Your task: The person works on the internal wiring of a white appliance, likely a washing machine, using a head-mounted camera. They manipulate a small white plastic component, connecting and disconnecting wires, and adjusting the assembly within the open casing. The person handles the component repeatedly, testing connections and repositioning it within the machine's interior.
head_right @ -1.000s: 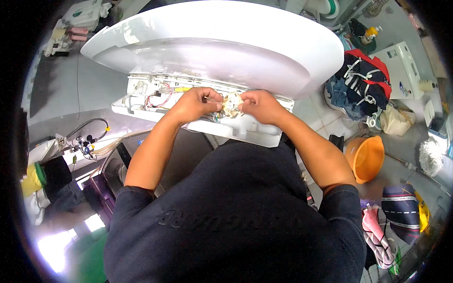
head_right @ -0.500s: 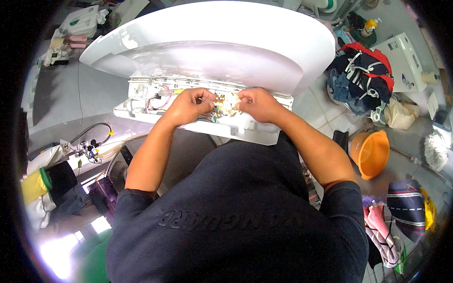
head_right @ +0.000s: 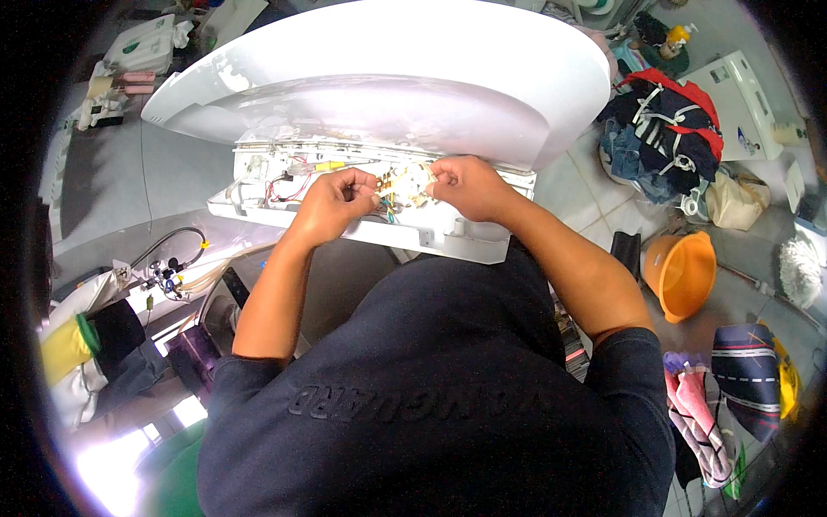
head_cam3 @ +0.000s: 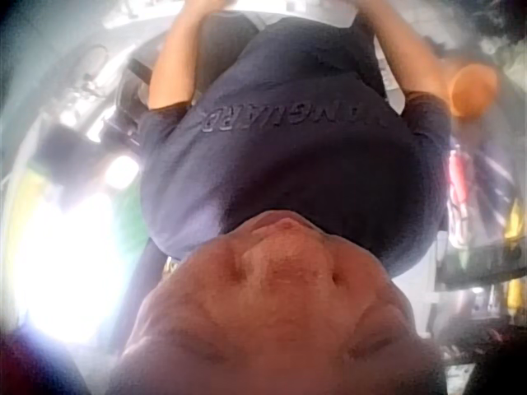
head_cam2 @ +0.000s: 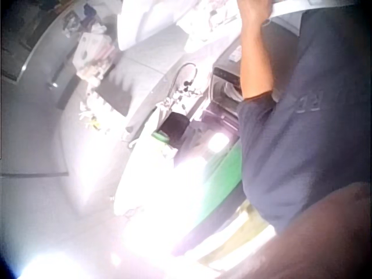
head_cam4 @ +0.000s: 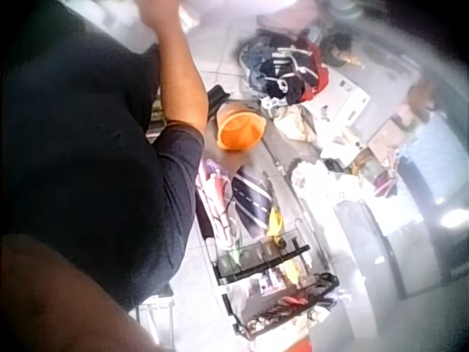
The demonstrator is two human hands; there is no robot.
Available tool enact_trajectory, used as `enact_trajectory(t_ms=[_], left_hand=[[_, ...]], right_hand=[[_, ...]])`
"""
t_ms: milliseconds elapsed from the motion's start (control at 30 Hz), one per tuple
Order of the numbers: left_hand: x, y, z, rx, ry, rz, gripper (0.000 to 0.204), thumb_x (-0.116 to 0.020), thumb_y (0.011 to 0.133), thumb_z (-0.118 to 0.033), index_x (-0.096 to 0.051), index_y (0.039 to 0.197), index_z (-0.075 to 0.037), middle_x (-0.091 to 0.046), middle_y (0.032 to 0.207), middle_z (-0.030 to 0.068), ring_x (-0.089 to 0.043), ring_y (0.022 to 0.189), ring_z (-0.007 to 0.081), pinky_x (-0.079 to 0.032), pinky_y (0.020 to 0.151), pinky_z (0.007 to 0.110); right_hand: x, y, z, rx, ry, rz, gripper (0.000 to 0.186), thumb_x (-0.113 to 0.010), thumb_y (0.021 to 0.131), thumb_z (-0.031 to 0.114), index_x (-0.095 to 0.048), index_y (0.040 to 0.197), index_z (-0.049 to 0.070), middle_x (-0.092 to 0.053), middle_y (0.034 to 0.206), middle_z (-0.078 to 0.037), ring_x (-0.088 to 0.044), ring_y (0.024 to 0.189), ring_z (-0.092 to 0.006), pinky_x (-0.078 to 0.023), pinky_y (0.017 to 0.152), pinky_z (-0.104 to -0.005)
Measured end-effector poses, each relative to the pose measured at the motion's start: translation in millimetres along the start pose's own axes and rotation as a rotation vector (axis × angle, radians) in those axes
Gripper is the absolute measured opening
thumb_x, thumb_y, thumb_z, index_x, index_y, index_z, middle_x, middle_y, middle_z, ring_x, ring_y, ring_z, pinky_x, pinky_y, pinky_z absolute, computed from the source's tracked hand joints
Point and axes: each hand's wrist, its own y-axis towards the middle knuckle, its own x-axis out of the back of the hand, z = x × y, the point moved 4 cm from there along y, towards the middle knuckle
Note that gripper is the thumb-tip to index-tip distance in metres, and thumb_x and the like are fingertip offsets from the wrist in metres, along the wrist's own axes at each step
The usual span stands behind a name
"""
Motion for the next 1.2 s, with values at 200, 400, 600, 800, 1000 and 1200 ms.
enact_trajectory(t_ms=[200,400,600,800,1000,1200], left_hand=[[-6,-5,-4,-0.03,0.012,-0.038,0.024,-0.076,0.087,-0.006,-0.07,0.108,0.003,-0.068,0.086,-0.0003,-0.059,0.076,0.0052,-0.049,0.071,0.022],[-13,-3,-12,-0.118,0.056,-0.087,0.024,-0.076,0.087,-0.007,-0.071,0.108,0.004,-0.067,0.082,-0.0007,-0.057,0.073,0.0051,-0.048,0.067,0.022],[-12,-2,-17,-0.142,0.122,-0.114,0.026,-0.076,0.085,-0.011,-0.072,0.106,0.003,-0.067,0.08,0.0039,-0.06,0.071,0.0102,-0.051,0.068,0.027],[-10,-6,-10,-0.095,0.055,-0.128,0.026,-0.075,0.087,-0.007,-0.07,0.11,0.003,-0.068,0.084,0.0004,-0.058,0.074,0.006,-0.049,0.069,0.023],[-10,-14,-5,-0.068,0.009,-0.139,0.027,-0.074,0.088,-0.004,-0.069,0.113,0.004,-0.067,0.084,-0.0005,-0.057,0.075,0.0055,-0.049,0.07,0.022],[-9,-19,-4,-0.097,-0.037,-0.15,0.026,-0.074,0.088,-0.003,-0.069,0.113,0.004,-0.065,0.083,-0.0012,-0.057,0.074,0.0054,-0.049,0.068,0.023]], right_hand=[[2,-1,2,-0.017,-0.048,0.004,0.034,-0.069,0.094,0.019,-0.065,0.119,-0.004,-0.071,0.091,-0.007,-0.06,0.081,-0.0115,-0.05,0.075,-0.0298],[2,1,0,-0.038,0.001,0.053,0.034,-0.069,0.095,0.018,-0.066,0.121,-0.004,-0.072,0.093,-0.007,-0.061,0.082,-0.0108,-0.05,0.076,-0.0291],[3,0,0,-0.052,0.007,0.057,0.035,-0.07,0.095,0.018,-0.066,0.123,-0.003,-0.073,0.095,-0.006,-0.062,0.084,-0.0101,-0.05,0.078,-0.0282],[2,1,-4,-0.069,0.042,0.056,0.034,-0.069,0.096,0.017,-0.066,0.124,-0.003,-0.07,0.091,-0.002,-0.058,0.081,-0.0082,-0.048,0.077,-0.0268],[3,-4,7,-0.097,0.017,0.065,0.033,-0.067,0.097,0.016,-0.066,0.125,-0.002,-0.067,0.089,0.001,-0.056,0.08,-0.0074,-0.048,0.079,-0.0263],[3,-6,6,-0.101,0.016,0.065,0.033,-0.068,0.097,0.016,-0.065,0.125,-0.001,-0.065,0.088,0.003,-0.056,0.082,-0.0056,-0.047,0.08,-0.0249]])
